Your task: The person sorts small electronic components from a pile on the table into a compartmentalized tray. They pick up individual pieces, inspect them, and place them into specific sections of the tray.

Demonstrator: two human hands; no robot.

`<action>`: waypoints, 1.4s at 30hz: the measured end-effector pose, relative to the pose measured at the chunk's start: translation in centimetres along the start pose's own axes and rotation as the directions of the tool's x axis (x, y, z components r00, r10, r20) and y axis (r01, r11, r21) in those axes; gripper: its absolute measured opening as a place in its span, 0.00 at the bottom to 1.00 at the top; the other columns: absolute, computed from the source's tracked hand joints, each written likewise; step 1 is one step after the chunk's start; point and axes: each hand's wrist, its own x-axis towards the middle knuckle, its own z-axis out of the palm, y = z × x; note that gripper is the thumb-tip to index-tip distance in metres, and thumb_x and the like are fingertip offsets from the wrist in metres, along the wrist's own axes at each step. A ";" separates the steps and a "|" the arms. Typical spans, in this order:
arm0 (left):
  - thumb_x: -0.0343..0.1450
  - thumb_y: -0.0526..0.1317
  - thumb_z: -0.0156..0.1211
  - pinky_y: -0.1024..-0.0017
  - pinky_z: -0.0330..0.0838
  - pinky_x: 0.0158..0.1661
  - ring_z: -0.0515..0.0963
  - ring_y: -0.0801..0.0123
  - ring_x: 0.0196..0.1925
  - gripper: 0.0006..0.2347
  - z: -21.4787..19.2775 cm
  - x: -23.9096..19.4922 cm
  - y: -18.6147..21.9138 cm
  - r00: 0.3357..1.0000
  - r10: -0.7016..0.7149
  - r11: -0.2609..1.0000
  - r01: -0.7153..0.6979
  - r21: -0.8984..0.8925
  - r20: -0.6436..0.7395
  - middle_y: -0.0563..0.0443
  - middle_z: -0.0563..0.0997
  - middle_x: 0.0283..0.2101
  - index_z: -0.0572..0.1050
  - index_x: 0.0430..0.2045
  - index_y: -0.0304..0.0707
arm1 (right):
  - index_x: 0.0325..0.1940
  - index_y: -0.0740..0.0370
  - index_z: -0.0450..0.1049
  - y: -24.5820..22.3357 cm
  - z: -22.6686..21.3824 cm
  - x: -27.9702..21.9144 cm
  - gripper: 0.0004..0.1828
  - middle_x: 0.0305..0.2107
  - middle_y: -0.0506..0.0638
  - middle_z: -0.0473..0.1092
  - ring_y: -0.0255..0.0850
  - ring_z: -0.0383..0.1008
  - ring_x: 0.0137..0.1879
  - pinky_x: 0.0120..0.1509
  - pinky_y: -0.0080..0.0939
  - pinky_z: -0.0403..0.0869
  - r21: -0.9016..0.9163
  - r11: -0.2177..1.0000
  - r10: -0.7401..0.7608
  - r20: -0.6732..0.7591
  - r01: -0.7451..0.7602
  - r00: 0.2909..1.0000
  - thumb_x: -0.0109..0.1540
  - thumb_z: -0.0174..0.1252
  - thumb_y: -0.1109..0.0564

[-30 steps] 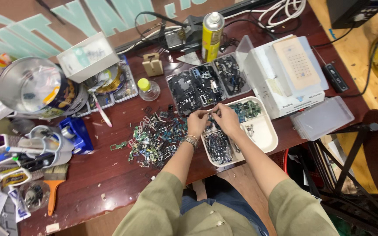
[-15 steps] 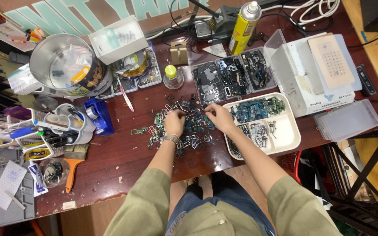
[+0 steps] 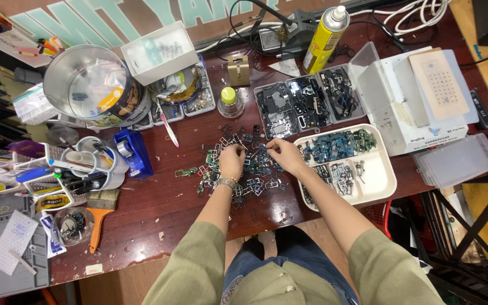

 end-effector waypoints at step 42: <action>0.68 0.27 0.64 0.72 0.83 0.45 0.87 0.63 0.41 0.11 0.1 0.0 3.1 0.786 0.050 0.348 0.564 -0.749 0.616 0.39 0.85 0.41 0.77 0.43 0.22 | 0.49 0.69 0.76 1.7 -0.8 -0.7 0.10 0.37 0.52 0.76 0.36 0.78 0.42 0.48 0.36 0.80 0.563 0.819 0.067 0.101 -0.112 0.993 0.64 0.61 0.64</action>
